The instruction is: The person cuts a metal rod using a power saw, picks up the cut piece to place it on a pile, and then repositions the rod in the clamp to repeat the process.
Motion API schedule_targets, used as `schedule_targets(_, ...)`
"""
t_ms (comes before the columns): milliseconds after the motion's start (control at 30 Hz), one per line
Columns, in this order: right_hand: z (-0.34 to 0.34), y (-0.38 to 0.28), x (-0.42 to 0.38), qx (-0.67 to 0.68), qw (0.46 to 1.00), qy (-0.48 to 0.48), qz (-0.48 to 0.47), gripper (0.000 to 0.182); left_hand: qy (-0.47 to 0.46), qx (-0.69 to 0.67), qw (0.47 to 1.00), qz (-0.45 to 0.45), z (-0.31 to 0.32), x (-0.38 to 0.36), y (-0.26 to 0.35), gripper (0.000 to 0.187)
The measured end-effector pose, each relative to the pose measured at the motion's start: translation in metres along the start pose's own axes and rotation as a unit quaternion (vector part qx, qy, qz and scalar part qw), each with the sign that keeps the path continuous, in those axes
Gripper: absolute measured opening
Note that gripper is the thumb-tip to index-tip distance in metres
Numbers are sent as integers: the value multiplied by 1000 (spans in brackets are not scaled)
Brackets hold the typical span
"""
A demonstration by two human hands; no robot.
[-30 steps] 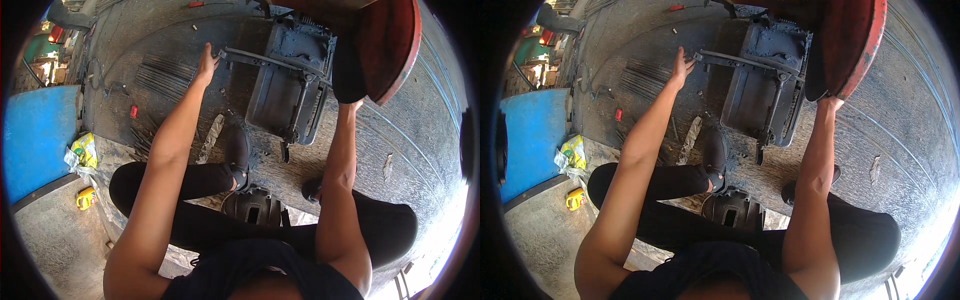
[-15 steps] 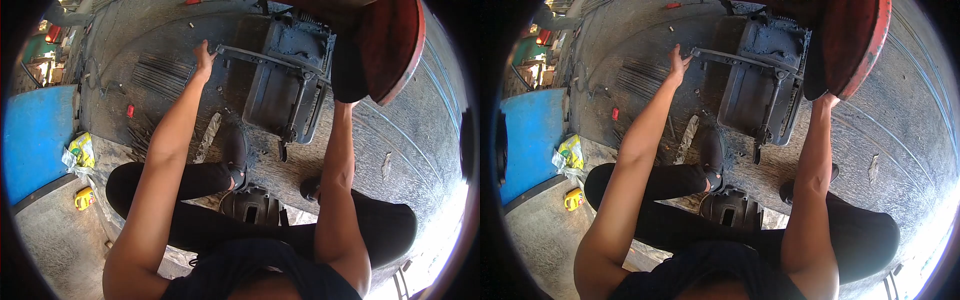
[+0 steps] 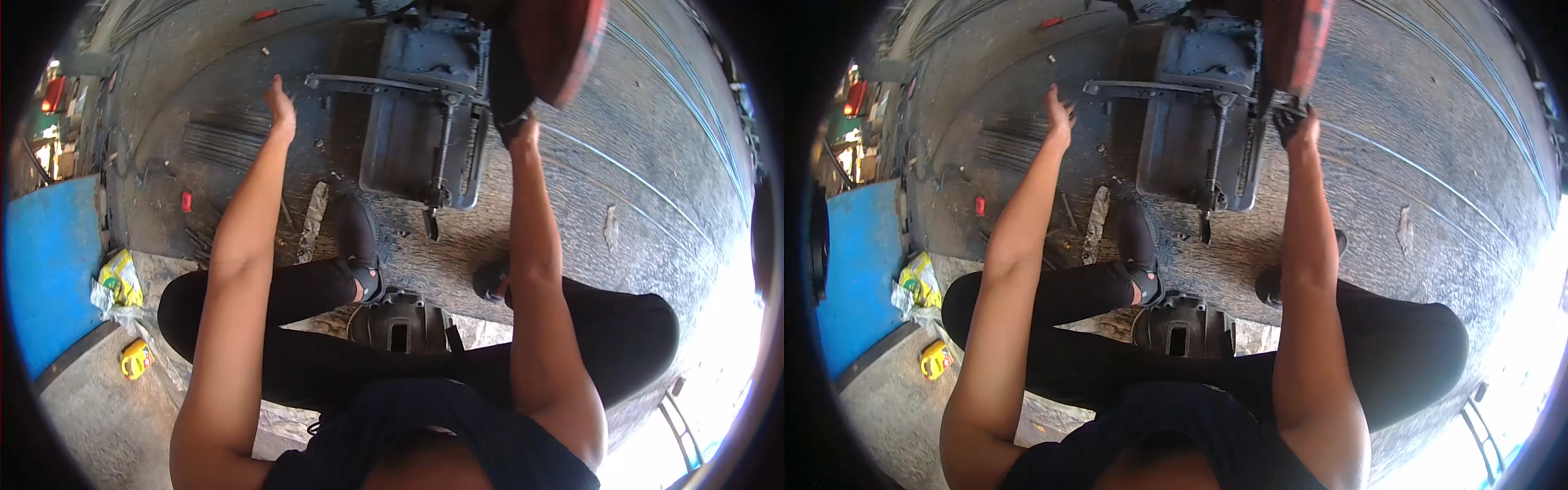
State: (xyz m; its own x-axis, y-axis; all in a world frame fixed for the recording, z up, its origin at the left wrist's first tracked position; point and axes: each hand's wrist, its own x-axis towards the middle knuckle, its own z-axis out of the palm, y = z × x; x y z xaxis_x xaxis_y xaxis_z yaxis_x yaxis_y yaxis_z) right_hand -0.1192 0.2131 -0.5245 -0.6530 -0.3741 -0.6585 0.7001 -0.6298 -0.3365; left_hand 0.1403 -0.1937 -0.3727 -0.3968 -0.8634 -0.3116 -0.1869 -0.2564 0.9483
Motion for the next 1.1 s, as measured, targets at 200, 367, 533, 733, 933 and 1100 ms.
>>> schedule_targets(200, 27, 6, -109, -192, 944, 221, -150, 36, 2, 156, 985, 71, -1, 1, 37, 94)
schedule_targets(367, -10, 28, -180, -271, 954, 122, -43, 29, -85, 244, 960, 107, 6, -16, 108, 95)
schedule_targets(533, -16, 72, -240, -276, 956, 31, 90, 35, -214, 283, 934, 40, 12, -99, 220, 91)
schedule_targets(733, -33, 110, -268, -165, 977, 25, 133, 31, -258, 363, 884, 140, -7, -132, 267, 92)
schedule_targets(933, -34, 123, -267, -201, 969, -100, 105, 44, -274, 375, 878, 119, -21, -126, 235, 95)
schedule_targets(1100, -28, 146, -273, -387, 911, -140, -27, 76, -282, 544, 786, 83, -40, -106, 224, 97)
